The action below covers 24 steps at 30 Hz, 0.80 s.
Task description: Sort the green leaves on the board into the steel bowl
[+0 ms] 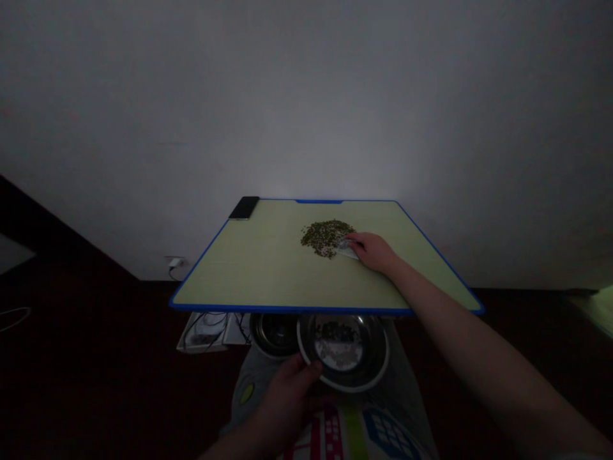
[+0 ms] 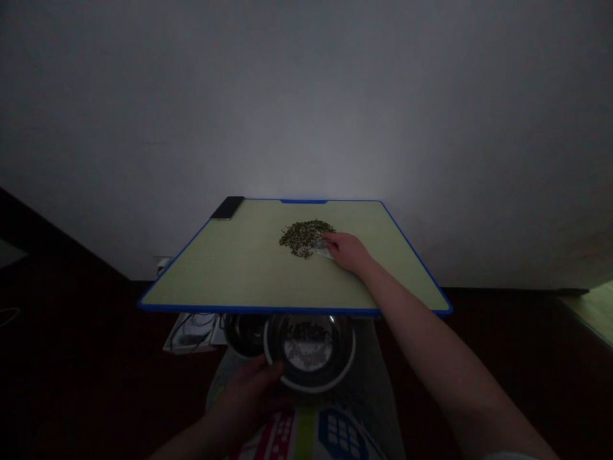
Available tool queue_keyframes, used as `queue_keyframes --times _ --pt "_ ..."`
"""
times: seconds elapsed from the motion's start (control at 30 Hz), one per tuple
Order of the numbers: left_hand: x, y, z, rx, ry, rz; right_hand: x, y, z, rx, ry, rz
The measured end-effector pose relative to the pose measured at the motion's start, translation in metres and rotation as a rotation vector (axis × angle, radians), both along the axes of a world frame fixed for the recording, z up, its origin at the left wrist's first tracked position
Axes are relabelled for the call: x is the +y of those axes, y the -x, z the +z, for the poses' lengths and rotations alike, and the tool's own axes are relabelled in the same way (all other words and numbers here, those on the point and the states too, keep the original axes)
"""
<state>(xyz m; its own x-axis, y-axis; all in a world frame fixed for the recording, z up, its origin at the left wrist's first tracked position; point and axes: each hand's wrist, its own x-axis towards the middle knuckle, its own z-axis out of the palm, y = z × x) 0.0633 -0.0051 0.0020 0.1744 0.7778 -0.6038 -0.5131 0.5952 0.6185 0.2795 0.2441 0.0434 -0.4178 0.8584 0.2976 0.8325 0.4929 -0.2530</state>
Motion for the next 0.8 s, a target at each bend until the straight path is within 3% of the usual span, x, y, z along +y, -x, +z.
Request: queue_keyframes --times 0.23,0.8 --pt "-0.001 -0.001 0.005 0.027 -0.076 -0.042 -0.005 -0.001 0.001 0.029 0.023 -0.005" --pt "-0.001 0.001 0.0 0.014 -0.083 -0.032 -0.013 -0.009 -0.002 0.053 0.015 -0.012"
